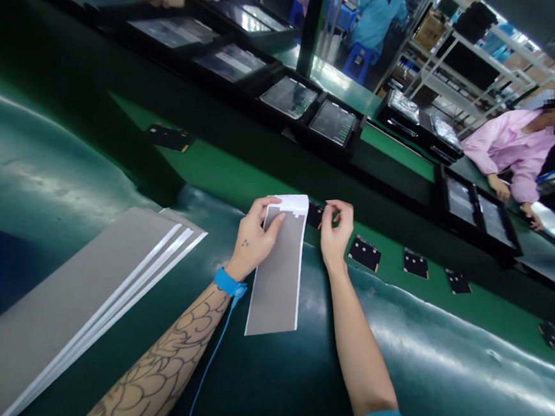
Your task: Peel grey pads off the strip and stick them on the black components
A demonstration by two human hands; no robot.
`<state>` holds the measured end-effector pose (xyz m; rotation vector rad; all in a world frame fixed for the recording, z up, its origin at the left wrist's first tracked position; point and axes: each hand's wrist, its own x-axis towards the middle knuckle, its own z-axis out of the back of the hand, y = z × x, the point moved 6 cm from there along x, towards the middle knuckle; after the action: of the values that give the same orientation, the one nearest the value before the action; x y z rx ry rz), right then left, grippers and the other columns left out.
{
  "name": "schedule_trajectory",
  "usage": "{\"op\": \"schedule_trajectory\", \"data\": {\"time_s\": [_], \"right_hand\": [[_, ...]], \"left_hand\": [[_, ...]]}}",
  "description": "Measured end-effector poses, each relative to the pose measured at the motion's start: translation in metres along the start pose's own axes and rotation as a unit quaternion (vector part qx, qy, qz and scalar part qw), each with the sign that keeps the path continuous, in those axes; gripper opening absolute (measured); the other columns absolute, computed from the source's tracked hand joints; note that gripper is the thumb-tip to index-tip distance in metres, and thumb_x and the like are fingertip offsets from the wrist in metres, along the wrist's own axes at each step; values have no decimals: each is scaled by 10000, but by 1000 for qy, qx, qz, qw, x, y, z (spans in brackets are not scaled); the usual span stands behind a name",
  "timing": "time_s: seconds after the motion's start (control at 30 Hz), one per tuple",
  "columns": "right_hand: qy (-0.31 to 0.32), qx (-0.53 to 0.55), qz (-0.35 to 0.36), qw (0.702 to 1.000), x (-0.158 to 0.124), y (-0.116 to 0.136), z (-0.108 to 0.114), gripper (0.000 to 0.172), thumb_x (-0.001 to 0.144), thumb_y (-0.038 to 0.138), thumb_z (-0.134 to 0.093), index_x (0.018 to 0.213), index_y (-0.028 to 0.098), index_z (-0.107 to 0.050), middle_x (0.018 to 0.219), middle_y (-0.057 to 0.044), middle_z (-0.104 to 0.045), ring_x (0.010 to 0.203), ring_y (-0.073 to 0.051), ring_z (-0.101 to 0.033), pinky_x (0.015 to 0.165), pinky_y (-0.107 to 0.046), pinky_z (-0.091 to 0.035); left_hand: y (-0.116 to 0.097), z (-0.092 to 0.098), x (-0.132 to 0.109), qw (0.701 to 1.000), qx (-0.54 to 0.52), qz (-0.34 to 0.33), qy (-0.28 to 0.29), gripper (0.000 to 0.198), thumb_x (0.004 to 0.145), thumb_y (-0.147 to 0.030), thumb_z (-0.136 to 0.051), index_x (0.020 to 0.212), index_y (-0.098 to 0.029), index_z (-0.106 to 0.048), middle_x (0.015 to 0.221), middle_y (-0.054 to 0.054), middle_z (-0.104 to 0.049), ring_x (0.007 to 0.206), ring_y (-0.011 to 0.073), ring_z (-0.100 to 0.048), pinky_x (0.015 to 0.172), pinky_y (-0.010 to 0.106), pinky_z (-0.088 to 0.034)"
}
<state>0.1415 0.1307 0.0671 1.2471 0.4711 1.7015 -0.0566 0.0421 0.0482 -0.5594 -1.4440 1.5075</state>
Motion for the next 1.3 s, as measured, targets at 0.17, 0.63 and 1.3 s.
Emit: {"op": "schedule_trajectory", "data": {"time_s": [0.17,0.63,1.3], "right_hand": [[89,9,119,989,-18,43,-20,166,1030,392,-702,1065,265,-803,1033,-69,-679,995,-242,-644,909,-434,-553],[161,-3,101,982,-23,42,-35,149,1049,395,-658,1026,274,-742,1041,-70,-695,1052,-272,-649,1007,-489,-533],[155,-2,126,980,-22,42,-32,186,1051,413,-673,1006,289,-804,1019,-73,-732,1018,-275,-692,977,-505,-547]], "left_hand": [[-2,-7,-1,998,-27,3,49,261,1000,-213,-654,1257,-216,-611,1028,50,-832,827,212,-765,793,335,-549],[-2,-9,-2,998,-8,1,65,241,987,-184,-612,1222,-233,-637,1040,55,-845,965,255,-812,837,343,-574],[3,-10,-3,998,-24,9,52,231,981,-166,-600,1192,-243,-654,1004,37,-834,1007,257,-815,886,357,-588]]}}
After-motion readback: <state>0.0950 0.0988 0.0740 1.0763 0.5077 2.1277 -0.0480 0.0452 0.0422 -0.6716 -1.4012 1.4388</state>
